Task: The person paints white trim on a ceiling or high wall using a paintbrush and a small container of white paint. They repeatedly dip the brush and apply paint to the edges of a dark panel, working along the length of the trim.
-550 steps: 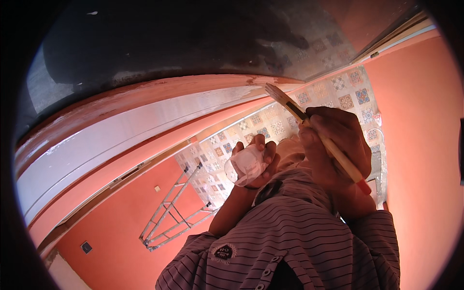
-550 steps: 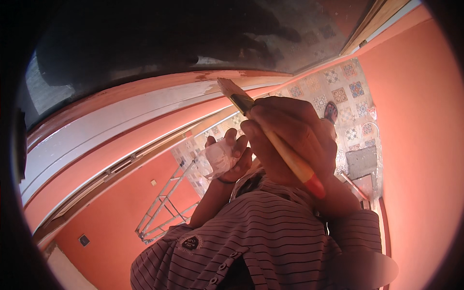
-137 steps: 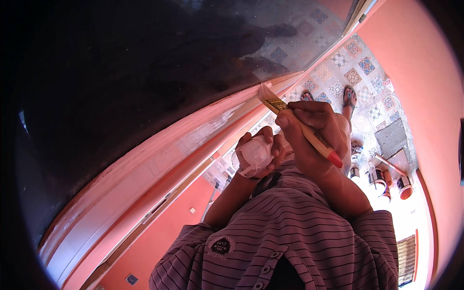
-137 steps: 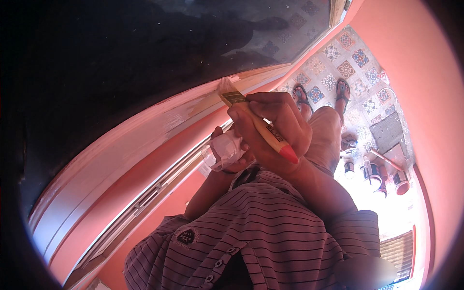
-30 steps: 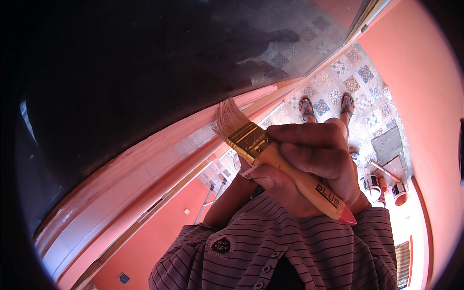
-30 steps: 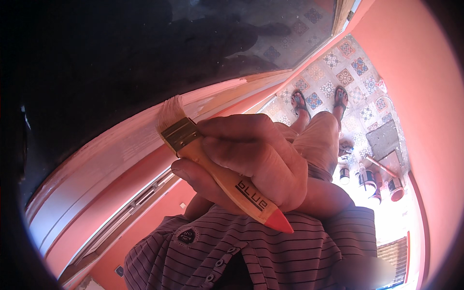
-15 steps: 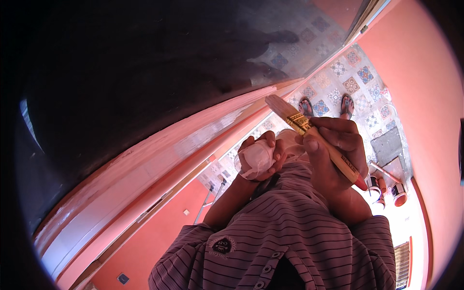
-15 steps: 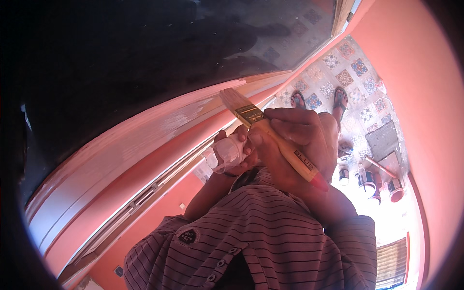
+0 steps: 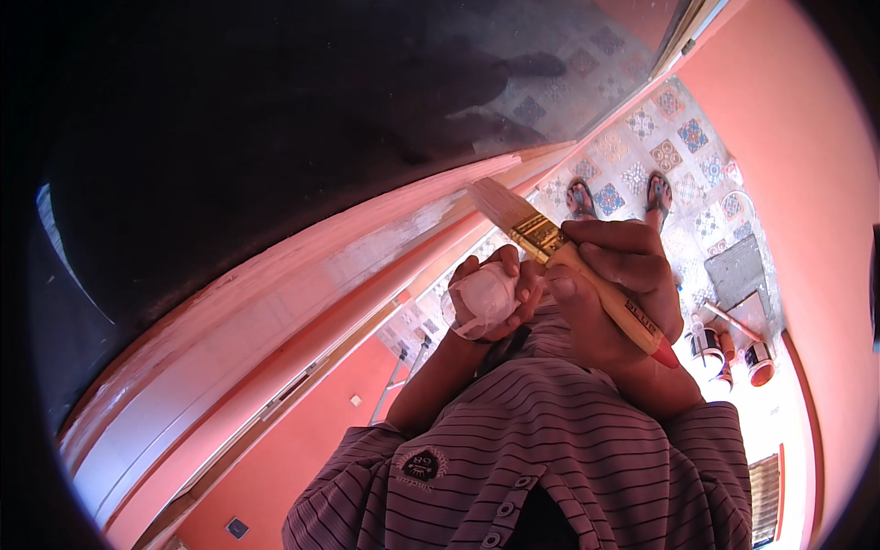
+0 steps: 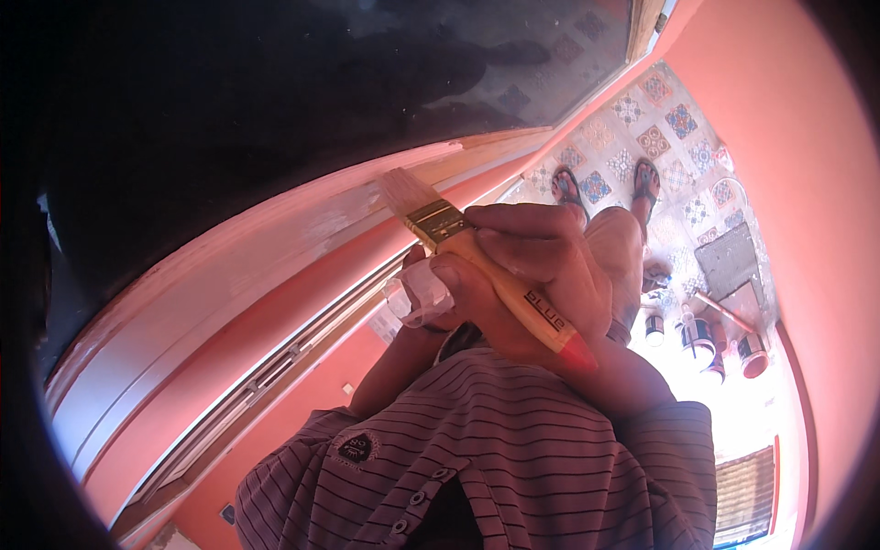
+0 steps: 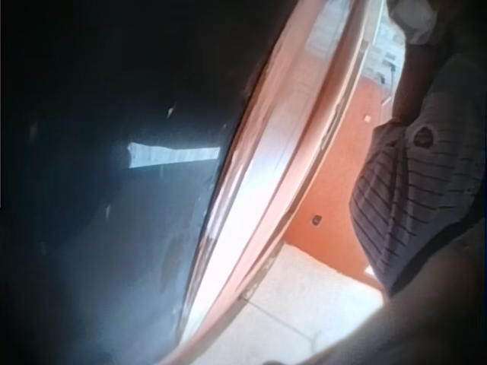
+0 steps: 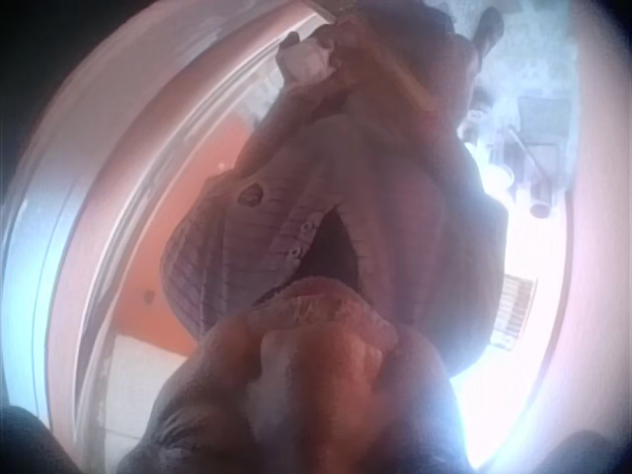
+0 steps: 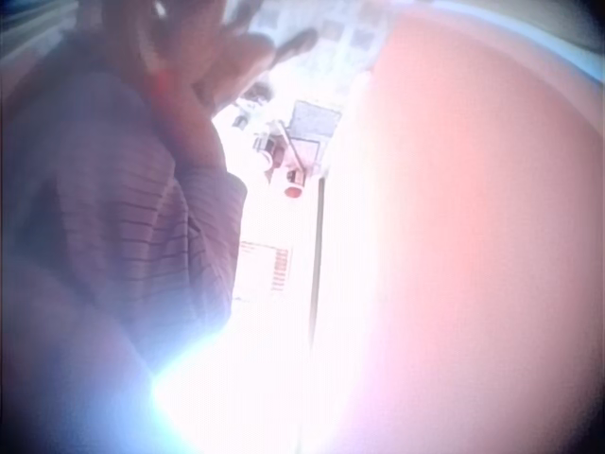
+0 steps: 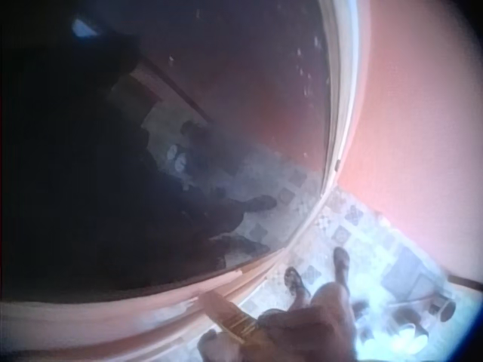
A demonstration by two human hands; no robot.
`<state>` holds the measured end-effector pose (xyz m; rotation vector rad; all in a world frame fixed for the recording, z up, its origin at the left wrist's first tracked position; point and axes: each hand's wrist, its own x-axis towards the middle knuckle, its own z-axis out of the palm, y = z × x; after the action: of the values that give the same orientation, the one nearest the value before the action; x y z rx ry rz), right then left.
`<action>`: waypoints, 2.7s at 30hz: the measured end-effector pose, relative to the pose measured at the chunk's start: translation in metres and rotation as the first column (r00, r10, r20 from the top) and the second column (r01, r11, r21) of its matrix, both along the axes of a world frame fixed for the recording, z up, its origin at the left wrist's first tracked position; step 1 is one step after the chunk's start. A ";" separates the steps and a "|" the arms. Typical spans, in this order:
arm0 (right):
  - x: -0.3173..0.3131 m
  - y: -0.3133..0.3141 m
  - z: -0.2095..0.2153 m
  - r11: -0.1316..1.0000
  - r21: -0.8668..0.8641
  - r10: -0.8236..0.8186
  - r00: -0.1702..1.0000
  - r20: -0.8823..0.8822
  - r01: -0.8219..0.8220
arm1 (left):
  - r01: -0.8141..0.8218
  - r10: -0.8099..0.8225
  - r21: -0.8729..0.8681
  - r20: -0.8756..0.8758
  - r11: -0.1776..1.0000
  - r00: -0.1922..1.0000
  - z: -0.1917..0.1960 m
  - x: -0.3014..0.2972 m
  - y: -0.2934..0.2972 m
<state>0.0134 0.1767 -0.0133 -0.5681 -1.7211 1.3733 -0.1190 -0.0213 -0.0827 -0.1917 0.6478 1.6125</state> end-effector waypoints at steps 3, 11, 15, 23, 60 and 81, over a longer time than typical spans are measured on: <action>0.002 0.000 -0.020 0.984 -0.167 -0.049 0.997 0.059 0.059 | -0.025 -0.007 0.179 0.175 0.984 0.984 -0.003 -0.001 0.006; -0.027 -0.008 -0.062 0.949 -0.188 -0.244 0.967 0.073 0.253 | 0.061 -0.107 0.298 0.142 0.953 0.984 -0.004 -0.006 0.009; -0.034 -0.008 -0.059 0.946 -0.177 -0.254 0.961 0.112 0.270 | 0.064 -0.106 0.281 0.134 0.957 0.985 -0.004 -0.005 0.009; -0.035 -0.009 -0.042 0.964 -0.036 -0.263 0.963 0.052 0.265 | -0.027 -0.019 0.226 0.201 0.974 0.979 0.001 0.003 0.014; -0.043 -0.002 -0.044 0.970 -0.060 -0.234 0.972 0.027 0.235 | -0.027 -0.015 0.232 0.180 0.972 0.983 -0.004 0.003 0.014; -0.020 0.005 -0.053 0.971 -0.125 -0.200 0.978 0.059 0.206 | 0.074 -0.113 0.268 0.133 0.960 0.985 -0.006 -0.003 0.015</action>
<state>-0.0065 0.1820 -0.0664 -0.8316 -1.5685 1.3409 -0.1223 -0.0067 -0.0887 -0.0823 0.3198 1.5589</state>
